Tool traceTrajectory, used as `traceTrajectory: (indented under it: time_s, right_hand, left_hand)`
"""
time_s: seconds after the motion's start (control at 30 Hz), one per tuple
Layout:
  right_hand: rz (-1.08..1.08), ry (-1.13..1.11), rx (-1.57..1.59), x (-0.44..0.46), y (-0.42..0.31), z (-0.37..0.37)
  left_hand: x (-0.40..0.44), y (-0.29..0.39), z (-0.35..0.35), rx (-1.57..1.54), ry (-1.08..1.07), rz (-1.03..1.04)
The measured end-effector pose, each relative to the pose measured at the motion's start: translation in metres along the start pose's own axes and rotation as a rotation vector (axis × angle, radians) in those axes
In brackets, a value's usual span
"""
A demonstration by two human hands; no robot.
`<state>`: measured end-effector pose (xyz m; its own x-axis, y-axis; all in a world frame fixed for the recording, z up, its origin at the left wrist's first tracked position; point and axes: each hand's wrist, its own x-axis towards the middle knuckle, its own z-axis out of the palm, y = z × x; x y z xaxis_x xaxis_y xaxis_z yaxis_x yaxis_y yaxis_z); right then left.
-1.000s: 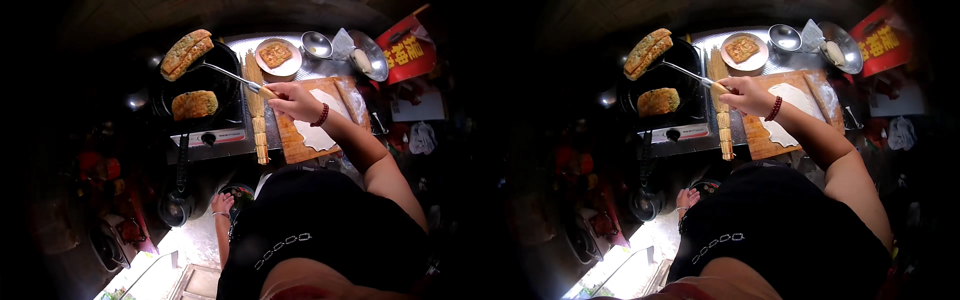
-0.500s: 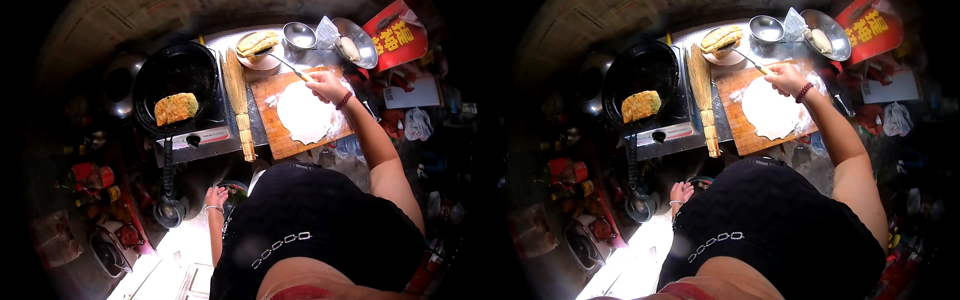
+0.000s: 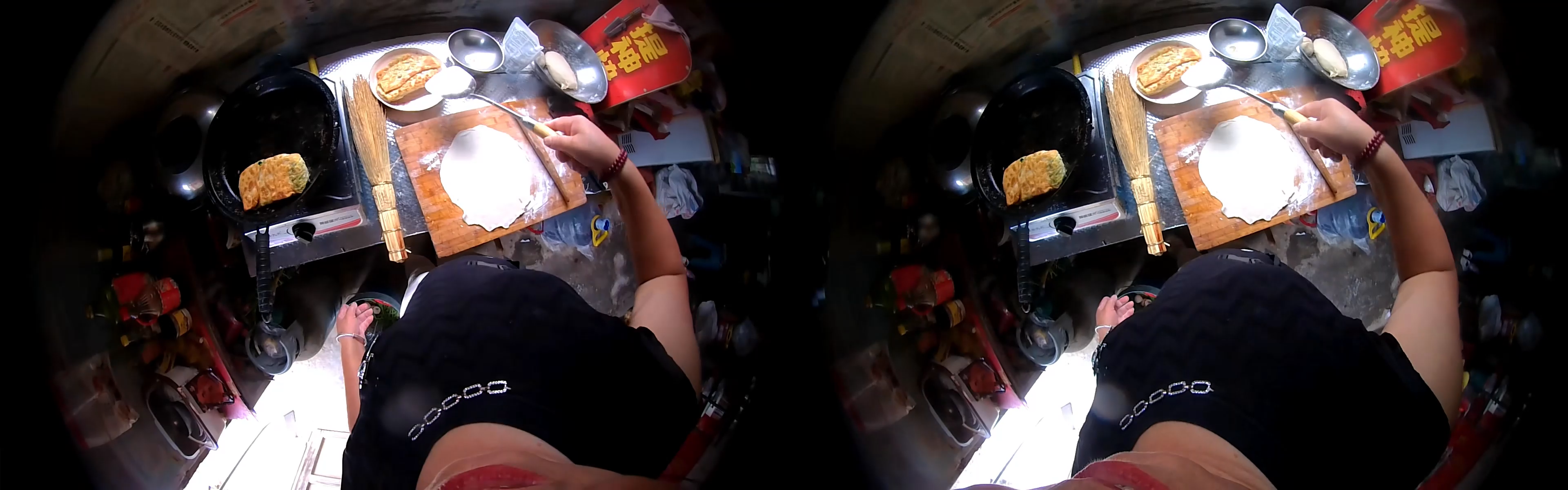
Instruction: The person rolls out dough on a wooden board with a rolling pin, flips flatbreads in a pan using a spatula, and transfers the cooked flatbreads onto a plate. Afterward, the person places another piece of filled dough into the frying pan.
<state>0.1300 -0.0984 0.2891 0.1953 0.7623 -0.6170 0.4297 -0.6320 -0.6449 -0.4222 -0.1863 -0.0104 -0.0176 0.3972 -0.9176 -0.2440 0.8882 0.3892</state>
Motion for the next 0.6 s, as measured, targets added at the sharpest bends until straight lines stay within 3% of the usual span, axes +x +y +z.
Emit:
traceTrajectory:
  time_s: [0.1,0.2,0.3,0.4,0.47,0.53,0.6]
  right_hand:
    - [-0.189,-0.075,0.173,-0.02,-0.015,0.016]
    - [-0.376,-0.208,0.137,-0.024,-0.043,0.023]
    - [-0.654,-0.176,-0.296,-0.017,-0.088,0.036]
    - [-1.075,-0.087,-0.718,0.035,-0.121,0.047]
    - [-0.957,-0.14,-0.801,0.055,-0.162,0.049]
    - [-0.589,-0.07,-1.031,0.051,-0.214,0.058]
    - [-0.422,-0.123,-1.164,0.042,-0.258,0.068]
  left_hand:
    - [0.001,0.006,0.009,0.034,0.05,0.021]
    - [-0.01,0.014,0.021,0.023,0.1,0.092]
    - [-0.006,0.014,0.017,0.005,0.094,0.112]
    - [-0.007,0.009,0.01,-0.026,0.078,0.128]
    - [-0.01,0.005,0.004,-0.036,0.071,0.134]
    - [-0.024,0.005,0.003,-0.081,0.095,0.135]
    - [-0.024,0.0,-0.011,-0.169,0.087,0.162]
